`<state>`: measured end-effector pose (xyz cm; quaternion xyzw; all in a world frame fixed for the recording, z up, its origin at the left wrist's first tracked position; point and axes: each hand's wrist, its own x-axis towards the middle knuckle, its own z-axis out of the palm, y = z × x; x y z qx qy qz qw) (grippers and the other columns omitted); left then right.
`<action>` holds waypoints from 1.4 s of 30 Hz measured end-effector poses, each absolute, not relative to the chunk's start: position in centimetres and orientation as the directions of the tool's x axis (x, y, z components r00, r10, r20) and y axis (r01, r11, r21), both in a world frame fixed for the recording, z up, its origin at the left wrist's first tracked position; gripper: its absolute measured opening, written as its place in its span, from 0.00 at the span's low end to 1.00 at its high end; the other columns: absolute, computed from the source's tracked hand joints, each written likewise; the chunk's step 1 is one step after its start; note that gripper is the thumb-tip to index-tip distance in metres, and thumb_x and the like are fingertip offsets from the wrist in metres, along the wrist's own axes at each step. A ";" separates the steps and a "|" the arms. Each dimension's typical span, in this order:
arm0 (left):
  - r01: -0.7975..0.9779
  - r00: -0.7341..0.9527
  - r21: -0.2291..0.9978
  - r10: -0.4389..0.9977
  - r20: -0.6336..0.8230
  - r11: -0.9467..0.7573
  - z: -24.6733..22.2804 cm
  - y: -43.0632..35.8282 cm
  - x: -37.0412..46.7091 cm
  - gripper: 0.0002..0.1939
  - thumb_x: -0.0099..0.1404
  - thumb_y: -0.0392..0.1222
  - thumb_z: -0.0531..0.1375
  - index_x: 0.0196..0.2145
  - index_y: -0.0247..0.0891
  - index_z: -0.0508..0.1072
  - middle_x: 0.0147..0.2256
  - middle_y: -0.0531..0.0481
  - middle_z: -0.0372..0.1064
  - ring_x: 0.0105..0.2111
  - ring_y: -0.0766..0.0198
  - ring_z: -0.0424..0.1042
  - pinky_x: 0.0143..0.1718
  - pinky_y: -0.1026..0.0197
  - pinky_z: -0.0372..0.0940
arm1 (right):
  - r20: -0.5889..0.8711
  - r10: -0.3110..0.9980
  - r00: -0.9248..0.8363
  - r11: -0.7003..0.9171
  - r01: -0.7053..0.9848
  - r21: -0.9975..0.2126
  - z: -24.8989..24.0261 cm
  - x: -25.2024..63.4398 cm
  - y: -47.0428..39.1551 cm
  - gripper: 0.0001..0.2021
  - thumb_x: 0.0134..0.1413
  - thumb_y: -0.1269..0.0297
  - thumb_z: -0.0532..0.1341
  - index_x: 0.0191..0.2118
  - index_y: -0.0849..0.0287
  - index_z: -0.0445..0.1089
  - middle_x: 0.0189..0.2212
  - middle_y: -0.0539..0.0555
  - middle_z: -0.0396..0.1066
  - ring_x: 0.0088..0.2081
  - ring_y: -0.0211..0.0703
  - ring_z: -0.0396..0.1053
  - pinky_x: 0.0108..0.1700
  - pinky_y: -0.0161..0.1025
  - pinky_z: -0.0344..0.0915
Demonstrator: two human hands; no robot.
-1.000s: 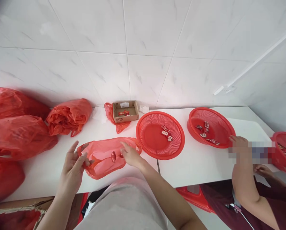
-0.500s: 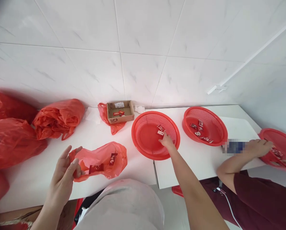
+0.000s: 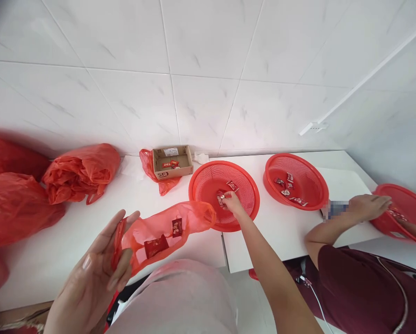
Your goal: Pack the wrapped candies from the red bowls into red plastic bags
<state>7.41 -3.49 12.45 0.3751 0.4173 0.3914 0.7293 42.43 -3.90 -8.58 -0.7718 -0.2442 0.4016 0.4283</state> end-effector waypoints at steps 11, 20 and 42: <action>-0.044 0.173 0.923 0.912 -0.371 0.383 4.2 -1.7 7.1 0.31 0.62 0.53 0.60 0.62 0.49 0.62 0.47 0.46 0.73 0.23 0.71 0.61 0.31 0.60 0.68 | -0.242 0.857 0.455 -0.208 -0.124 -0.970 1.2 36.2 -5.7 0.20 0.49 0.61 0.65 0.50 0.54 0.66 0.42 0.54 0.76 0.41 0.46 0.75 0.39 0.43 0.74; -0.134 0.146 0.914 0.920 -0.364 0.383 4.5 -1.7 6.5 0.26 0.65 0.52 0.58 0.60 0.54 0.63 0.63 0.48 0.57 0.21 0.77 0.55 0.32 0.63 0.70 | 0.473 0.828 0.300 0.325 0.429 -0.843 1.3 28.7 -6.8 0.17 0.58 0.77 0.54 0.45 0.48 0.71 0.47 0.54 0.72 0.52 0.46 0.69 0.55 0.49 0.67; -0.178 0.147 0.901 0.916 -0.374 0.397 4.3 -1.6 6.3 0.25 0.65 0.54 0.56 0.59 0.51 0.66 0.62 0.45 0.59 0.22 0.75 0.56 0.32 0.62 0.69 | -0.018 0.816 0.578 -0.316 0.418 -0.852 -2.7 41.1 -2.1 0.17 0.62 0.61 0.52 0.53 0.56 0.67 0.51 0.58 0.72 0.49 0.46 0.71 0.50 0.44 0.68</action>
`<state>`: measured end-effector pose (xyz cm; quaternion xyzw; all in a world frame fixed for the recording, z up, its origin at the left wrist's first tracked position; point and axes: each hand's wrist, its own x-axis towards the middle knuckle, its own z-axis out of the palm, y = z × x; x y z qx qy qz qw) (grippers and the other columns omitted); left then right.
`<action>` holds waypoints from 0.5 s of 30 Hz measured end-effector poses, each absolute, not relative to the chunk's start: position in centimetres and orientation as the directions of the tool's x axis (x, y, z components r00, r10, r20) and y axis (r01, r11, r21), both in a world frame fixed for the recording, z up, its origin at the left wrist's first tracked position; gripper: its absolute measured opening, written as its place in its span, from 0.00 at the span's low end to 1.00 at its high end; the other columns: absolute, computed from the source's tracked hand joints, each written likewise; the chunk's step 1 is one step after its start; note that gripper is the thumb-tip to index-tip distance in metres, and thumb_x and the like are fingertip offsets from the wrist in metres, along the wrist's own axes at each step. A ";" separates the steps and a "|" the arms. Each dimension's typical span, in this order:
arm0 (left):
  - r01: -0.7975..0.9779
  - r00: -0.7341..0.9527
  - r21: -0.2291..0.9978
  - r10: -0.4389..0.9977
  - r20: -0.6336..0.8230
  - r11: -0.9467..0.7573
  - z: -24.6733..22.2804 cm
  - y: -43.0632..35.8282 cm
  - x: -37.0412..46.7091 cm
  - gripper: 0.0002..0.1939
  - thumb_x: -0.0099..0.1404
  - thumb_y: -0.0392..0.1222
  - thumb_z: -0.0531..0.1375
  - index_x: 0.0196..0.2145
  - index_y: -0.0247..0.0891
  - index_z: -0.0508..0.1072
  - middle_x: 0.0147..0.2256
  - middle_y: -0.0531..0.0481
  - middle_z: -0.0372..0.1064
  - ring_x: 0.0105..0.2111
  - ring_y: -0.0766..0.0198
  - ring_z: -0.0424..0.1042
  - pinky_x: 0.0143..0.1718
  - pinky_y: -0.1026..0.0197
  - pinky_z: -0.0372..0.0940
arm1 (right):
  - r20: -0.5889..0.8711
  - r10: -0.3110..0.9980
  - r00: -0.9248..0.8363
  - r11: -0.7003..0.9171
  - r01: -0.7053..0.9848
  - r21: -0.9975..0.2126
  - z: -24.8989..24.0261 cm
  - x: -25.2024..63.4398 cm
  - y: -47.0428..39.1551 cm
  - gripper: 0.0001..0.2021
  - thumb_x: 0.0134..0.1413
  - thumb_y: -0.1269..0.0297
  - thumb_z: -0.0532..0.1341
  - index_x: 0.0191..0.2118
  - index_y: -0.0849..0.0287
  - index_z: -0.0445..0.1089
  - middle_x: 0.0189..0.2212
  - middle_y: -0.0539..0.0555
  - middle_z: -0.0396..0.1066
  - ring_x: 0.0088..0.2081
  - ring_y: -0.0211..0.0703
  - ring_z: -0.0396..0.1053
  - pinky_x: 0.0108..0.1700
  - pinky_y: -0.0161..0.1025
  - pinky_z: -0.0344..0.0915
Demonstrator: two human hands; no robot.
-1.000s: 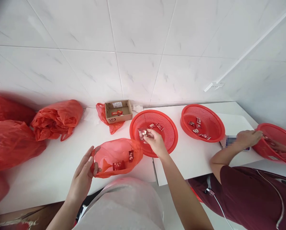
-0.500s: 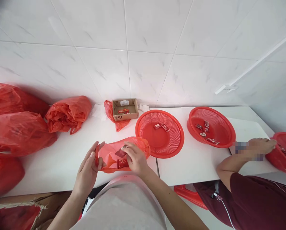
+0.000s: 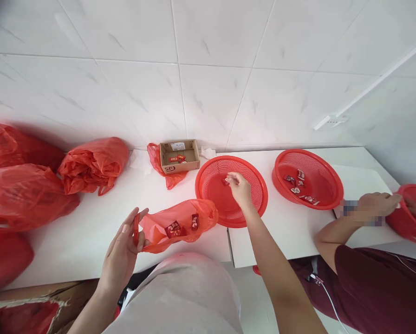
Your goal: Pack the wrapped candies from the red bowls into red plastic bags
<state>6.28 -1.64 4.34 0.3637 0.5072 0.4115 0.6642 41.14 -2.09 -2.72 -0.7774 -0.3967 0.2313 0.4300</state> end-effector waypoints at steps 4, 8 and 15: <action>-0.187 0.154 0.891 0.908 -0.389 0.414 4.7 -1.3 6.8 0.26 0.65 0.54 0.56 0.59 0.50 0.65 0.63 0.45 0.59 0.21 0.75 0.56 0.31 0.62 0.69 | -0.228 0.781 0.581 -0.551 0.470 -0.689 -6.9 44.4 -0.1 0.21 0.56 0.64 0.58 0.56 0.56 0.65 0.55 0.60 0.68 0.54 0.51 0.67 0.52 0.45 0.65; -0.179 0.122 0.891 0.908 -0.400 0.416 4.8 -1.0 7.1 0.26 0.65 0.54 0.56 0.60 0.49 0.65 0.63 0.44 0.58 0.21 0.75 0.57 0.30 0.62 0.69 | -0.270 0.783 0.560 -0.581 0.506 -0.637 -10.7 43.6 1.3 0.30 0.50 0.68 0.63 0.61 0.52 0.61 0.65 0.59 0.54 0.64 0.57 0.53 0.60 0.50 0.55; -0.179 0.084 0.874 0.893 -0.443 0.451 4.5 -0.9 7.2 0.24 0.65 0.53 0.57 0.58 0.51 0.67 0.63 0.46 0.59 0.22 0.76 0.58 0.30 0.63 0.69 | -0.298 0.743 0.599 -0.620 0.447 -0.645 -13.0 41.6 1.5 0.21 0.55 0.69 0.58 0.55 0.61 0.63 0.64 0.65 0.52 0.65 0.59 0.47 0.63 0.54 0.49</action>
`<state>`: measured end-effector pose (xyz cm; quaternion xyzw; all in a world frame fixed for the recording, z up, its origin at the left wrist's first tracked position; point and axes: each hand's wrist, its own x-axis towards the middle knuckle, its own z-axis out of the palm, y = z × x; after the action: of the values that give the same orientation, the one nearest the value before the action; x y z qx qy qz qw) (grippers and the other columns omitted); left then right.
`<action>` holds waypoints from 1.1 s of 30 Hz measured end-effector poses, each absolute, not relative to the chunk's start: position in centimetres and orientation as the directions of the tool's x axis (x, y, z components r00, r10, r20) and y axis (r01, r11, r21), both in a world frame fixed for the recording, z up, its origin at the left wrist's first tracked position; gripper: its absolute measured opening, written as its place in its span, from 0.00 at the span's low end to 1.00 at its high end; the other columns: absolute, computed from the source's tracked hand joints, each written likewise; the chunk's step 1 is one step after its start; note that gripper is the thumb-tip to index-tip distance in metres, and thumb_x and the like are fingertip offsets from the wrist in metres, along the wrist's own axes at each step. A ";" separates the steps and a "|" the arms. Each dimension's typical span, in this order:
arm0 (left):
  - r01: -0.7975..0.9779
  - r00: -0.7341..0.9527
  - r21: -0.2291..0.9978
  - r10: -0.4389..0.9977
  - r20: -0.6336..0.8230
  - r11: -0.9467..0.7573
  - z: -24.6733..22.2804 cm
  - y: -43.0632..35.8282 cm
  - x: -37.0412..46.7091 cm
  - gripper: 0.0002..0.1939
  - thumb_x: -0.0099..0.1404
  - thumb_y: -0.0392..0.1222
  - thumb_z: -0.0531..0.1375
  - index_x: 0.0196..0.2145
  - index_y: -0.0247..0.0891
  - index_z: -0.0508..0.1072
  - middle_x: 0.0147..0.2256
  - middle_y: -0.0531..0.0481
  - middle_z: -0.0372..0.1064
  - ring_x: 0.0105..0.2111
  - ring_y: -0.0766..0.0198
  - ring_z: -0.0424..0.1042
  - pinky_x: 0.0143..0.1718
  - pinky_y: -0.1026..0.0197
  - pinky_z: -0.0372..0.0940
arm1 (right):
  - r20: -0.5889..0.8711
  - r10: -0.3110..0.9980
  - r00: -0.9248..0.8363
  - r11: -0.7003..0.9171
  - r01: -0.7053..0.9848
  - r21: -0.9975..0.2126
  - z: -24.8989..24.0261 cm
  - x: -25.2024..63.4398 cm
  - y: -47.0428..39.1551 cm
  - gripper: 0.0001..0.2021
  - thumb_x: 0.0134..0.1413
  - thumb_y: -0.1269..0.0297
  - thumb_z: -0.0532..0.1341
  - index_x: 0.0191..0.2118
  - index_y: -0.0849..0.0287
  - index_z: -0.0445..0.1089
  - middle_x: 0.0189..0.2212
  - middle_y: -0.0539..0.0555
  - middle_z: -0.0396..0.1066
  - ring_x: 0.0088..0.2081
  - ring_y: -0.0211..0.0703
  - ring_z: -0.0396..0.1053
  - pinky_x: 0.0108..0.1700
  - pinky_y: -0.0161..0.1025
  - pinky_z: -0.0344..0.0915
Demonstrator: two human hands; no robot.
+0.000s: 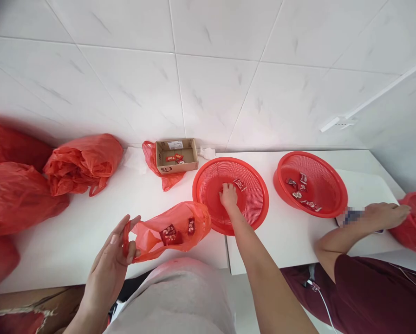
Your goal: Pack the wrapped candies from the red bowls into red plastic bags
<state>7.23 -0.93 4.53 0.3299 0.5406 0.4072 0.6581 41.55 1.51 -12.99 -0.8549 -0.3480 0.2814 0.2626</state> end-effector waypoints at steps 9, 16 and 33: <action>-0.233 0.072 0.873 0.903 -0.423 0.428 4.4 -0.3 7.4 0.23 0.65 0.52 0.57 0.57 0.50 0.68 0.62 0.47 0.60 0.21 0.76 0.58 0.29 0.64 0.68 | -0.347 0.828 0.442 -0.386 -0.001 -0.923 -6.6 39.4 -0.1 0.11 0.64 0.61 0.51 0.47 0.56 0.65 0.47 0.58 0.74 0.46 0.47 0.75 0.49 0.48 0.73; -0.247 0.068 0.884 0.917 -0.394 0.398 4.5 -0.9 6.9 0.24 0.64 0.53 0.58 0.57 0.50 0.68 0.62 0.46 0.60 0.21 0.76 0.58 0.30 0.63 0.69 | -0.348 0.907 0.238 -0.208 -0.464 -0.861 1.1 36.0 -2.5 0.10 0.59 0.64 0.58 0.46 0.58 0.70 0.45 0.58 0.75 0.44 0.50 0.76 0.48 0.48 0.74; -0.222 0.129 0.886 0.913 -0.387 0.407 4.4 -2.7 6.3 0.26 0.65 0.53 0.56 0.59 0.48 0.65 0.61 0.45 0.60 0.21 0.76 0.56 0.34 0.60 0.70 | -0.301 0.867 0.397 -0.420 0.256 -0.871 -2.5 38.7 -1.8 0.20 0.64 0.62 0.47 0.59 0.54 0.61 0.56 0.59 0.68 0.47 0.45 0.73 0.44 0.42 0.73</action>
<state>6.28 -2.65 4.36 0.3415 0.5056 0.4243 0.6691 38.66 -1.85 -2.54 -0.7425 -0.3779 0.3981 0.3839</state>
